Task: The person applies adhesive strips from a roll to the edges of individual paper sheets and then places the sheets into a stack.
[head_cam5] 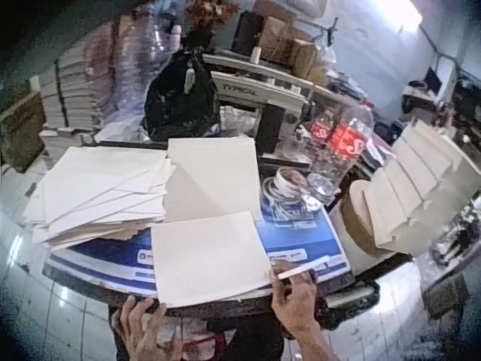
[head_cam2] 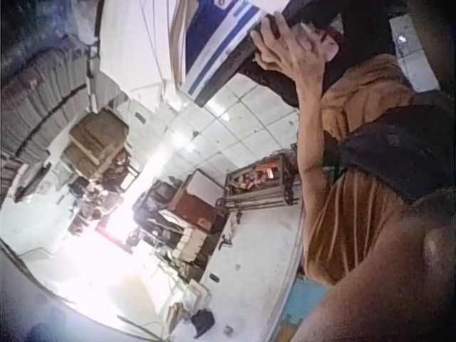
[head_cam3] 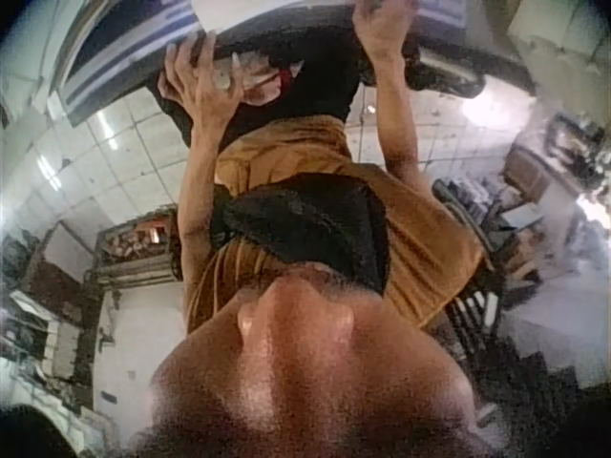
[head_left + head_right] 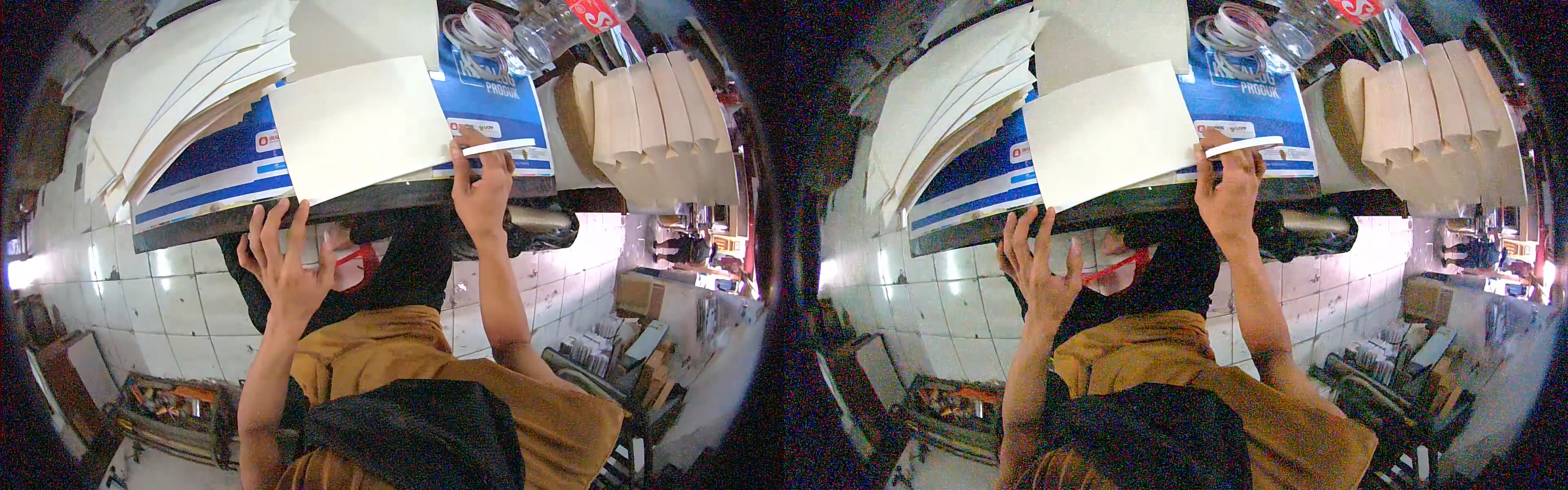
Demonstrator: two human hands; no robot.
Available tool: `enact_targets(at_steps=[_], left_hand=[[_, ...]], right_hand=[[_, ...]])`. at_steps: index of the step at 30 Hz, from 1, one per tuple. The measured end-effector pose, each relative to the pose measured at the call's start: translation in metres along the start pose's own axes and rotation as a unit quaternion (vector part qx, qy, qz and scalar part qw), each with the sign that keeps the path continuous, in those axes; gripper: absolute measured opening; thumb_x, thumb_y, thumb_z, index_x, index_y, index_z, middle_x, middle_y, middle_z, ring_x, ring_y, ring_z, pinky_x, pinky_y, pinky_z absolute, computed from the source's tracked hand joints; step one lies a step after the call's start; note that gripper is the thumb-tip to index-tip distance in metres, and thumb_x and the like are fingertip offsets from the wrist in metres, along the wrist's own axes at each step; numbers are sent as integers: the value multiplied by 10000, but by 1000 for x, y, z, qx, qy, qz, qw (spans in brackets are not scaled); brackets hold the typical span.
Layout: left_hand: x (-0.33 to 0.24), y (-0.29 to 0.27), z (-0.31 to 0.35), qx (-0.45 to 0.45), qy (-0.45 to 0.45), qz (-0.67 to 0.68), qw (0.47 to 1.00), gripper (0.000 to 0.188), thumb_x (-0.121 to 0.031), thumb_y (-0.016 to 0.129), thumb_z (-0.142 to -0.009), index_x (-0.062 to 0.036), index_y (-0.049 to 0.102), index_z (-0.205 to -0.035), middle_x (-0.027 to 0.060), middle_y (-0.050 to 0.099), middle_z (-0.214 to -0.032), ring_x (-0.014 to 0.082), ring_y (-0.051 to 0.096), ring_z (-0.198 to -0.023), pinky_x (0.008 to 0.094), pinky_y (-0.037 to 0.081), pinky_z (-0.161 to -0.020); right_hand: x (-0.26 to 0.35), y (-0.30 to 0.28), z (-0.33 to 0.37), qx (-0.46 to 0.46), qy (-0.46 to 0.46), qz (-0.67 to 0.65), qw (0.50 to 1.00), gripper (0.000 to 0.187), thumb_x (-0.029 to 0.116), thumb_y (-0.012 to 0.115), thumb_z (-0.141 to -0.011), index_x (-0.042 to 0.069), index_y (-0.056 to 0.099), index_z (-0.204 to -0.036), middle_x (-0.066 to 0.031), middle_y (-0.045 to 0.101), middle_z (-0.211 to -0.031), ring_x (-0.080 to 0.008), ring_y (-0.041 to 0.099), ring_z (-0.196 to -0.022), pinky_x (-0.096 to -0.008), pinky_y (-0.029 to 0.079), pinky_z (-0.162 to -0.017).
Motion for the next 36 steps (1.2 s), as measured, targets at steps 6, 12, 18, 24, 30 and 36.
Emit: enact_targets(at_steps=[6, 12, 18, 24, 30, 36], left_hand=[[1, 2, -4, 6, 7, -4, 1000, 565, -317, 725, -886, -173, 617, -1422, 74, 503, -1506, 349, 362, -1470, 525, 194, -1211], [-6, 2, -10, 21, 33, -33, 999, 570, -399, 622, -968, -113, 567, -1458, 189, 427, -1557, 408, 342, -1465, 566, 201, -1200], [-30, -13, -52, 0, 40, -122, 992, 579, -366, 435, -1101, -36, 374, -1573, 215, 319, -1635, 432, 249, -1522, 565, 236, -1212], [-87, 52, -70, 139, 136, -44, 980, 552, -302, 385, -1107, -85, 320, -1611, 146, 266, -1686, 380, 231, -1553, 509, 212, -1249], [-79, 55, -71, 140, 122, -106, 977, 561, -276, 435, -1080, -85, 344, -1600, 118, 309, -1675, 366, 274, -1541, 522, 236, -1236], [-94, 60, -75, 147, 115, -31, 982, 672, -263, 575, -990, -34, 347, -1580, 186, 323, -1655, 424, 293, -1520, 532, 232, -1243]], right_hand=[[2, 3, -2, 4, -2, 53, 999, 164, 157, 677, -956, 78, 715, -1094, -121, 730, -1084, -355, 657, -1045, -449, 439, -989], [-7, 7, 3, 82, 96, 182, 975, 281, 248, 653, -930, 55, 720, -1123, -218, 703, -1084, -419, 629, -1076, -530, 452, -1019], [45, 35, 37, 71, 57, -11, 996, 274, 239, 704, -826, 100, 696, -1063, -114, 657, -1184, -285, 565, -1234, -528, 330, -1107], [52, 13, 44, 25, 124, -85, 988, 285, 200, 738, -837, 90, 690, -1096, -112, 643, -1208, -322, 556, -1242, -525, 334, -1120], [35, 7, 33, -56, 69, -193, 977, 354, 192, 727, -866, 87, 676, -1200, -121, 690, -1189, -317, 620, -1158, -498, 350, -1108], [17, -2, 31, -37, 25, -169, 985, 277, 127, 743, -840, 45, 700, -1100, -162, 734, -1047, -342, 707, -974, -473, 523, -929]])
Point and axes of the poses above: each hand's wrist, its own z-axis away from the middle knuckle, its own y-axis out of the palm, x = y × z, the point moved 6 cm from there along -z, towards the middle knuckle
